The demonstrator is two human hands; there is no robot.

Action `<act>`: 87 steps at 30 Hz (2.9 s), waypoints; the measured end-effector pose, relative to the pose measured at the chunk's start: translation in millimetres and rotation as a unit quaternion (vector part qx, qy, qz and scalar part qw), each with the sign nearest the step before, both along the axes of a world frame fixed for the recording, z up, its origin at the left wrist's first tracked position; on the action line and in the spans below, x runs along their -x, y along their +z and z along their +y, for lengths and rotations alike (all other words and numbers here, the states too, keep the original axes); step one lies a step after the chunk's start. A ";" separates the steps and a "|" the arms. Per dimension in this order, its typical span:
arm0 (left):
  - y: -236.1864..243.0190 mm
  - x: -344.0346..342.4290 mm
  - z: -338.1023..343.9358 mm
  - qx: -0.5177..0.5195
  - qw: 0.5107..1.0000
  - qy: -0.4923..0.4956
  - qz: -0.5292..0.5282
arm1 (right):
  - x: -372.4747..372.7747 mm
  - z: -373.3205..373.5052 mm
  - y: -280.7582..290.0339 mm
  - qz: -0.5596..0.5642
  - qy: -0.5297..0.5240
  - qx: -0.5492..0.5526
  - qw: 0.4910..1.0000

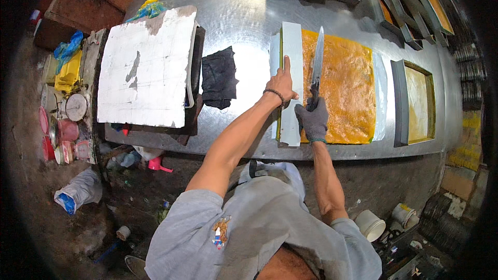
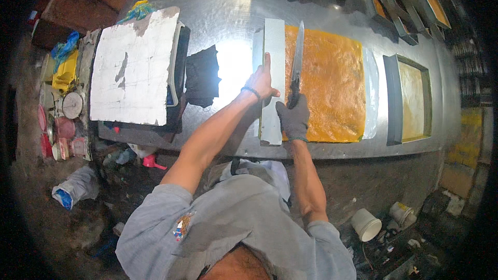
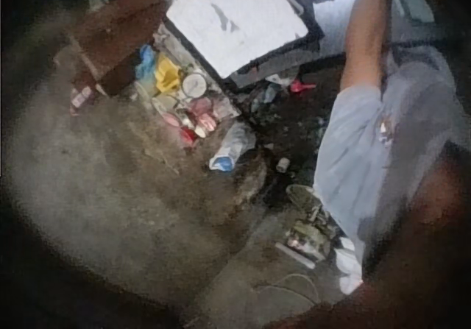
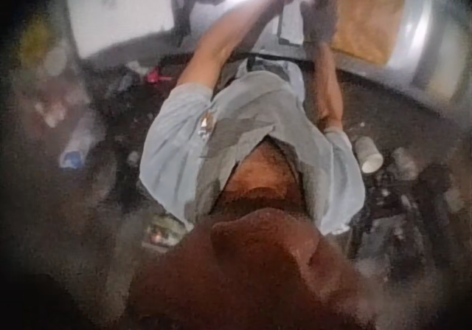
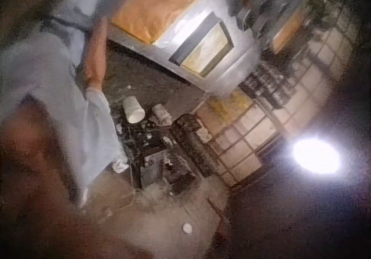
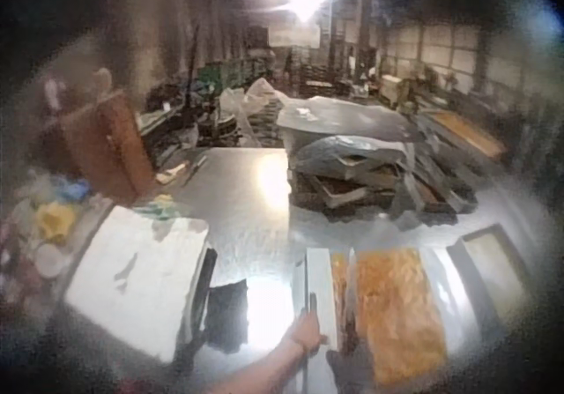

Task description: The person handles several flat sheets on a metal worktable, flips them, and uses a knife to cut a yellow sheet along a straightedge. The person repeatedly repositions the straightedge and cuts the sheet into strips.

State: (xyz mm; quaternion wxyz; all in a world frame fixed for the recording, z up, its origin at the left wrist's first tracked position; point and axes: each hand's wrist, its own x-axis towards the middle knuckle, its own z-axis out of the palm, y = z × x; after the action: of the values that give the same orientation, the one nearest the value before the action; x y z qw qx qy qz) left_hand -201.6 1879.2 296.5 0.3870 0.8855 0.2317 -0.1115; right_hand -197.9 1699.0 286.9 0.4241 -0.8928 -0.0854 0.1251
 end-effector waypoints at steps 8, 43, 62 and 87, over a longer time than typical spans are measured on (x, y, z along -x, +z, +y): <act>-13.1 8.2 -4.3 0.034 0.997 0.073 -0.021 | -36.2 12.3 -39.9 -0.052 0.029 -0.048 0.997; -15.7 20.6 3.8 0.111 0.987 0.085 -0.084 | -53.5 30.2 -35.7 0.084 0.000 -0.228 0.970; 0.2 12.0 -6.5 0.008 1.000 0.016 -0.005 | -50.0 21.4 -1.9 0.009 -0.011 -0.097 0.995; 1.6 -4.4 -0.3 -0.084 0.988 -0.117 0.049 | -90.0 69.3 40.2 0.044 0.147 0.072 0.986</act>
State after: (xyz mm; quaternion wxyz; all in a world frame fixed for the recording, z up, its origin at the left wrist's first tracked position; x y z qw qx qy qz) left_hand -197.2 1878.9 298.1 0.2841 0.9293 0.1536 -0.1792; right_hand -107.9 1768.3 327.2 0.3390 -0.8924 -0.1877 0.2311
